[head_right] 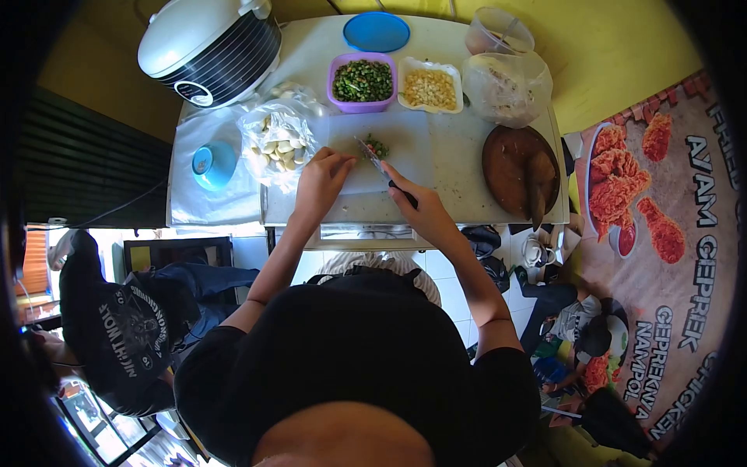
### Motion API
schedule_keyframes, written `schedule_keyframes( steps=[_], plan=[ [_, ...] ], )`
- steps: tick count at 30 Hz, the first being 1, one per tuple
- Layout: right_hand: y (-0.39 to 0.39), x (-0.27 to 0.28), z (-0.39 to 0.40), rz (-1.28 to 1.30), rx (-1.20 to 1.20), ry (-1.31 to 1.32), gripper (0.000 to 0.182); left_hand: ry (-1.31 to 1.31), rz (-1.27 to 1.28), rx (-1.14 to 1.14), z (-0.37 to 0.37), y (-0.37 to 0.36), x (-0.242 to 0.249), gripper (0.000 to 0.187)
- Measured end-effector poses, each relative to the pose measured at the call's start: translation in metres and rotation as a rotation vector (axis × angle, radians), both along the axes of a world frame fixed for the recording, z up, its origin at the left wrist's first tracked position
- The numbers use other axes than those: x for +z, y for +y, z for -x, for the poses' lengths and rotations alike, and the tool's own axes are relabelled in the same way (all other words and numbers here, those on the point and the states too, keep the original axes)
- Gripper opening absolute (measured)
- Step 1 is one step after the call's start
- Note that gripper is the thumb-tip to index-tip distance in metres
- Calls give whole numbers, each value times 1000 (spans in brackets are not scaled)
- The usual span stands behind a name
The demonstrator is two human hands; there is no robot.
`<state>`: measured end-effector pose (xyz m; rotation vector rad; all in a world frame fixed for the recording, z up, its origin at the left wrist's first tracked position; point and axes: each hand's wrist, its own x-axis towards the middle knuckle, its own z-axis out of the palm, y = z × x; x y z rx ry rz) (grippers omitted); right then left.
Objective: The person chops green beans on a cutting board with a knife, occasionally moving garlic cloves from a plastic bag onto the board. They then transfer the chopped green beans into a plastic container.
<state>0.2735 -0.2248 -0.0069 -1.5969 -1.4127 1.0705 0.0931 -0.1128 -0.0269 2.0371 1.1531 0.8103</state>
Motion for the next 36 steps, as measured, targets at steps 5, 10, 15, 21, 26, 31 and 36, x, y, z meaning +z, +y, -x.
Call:
schedule_keyframes(
  steps=[5,10,15,21,26,31,36],
  plan=[
    [-2,1,4,-29,21,0,49,13,-68,38,1,-6,6,17],
    [-7,-7,4,1,77,-40,49,-56,-6,216,39,6,35,19],
    [-7,-10,3,7,95,-63,49,115,-52,292,59,39,13,18],
    [-1,-15,3,-32,116,-94,49,190,91,324,42,46,4,24],
    [1,-2,8,-3,150,-106,49,165,173,331,41,45,11,24],
    [3,-13,12,-53,183,-72,49,246,63,305,48,50,9,24],
    [4,-10,7,-85,190,-91,49,363,29,193,54,52,19,26]
  ],
)
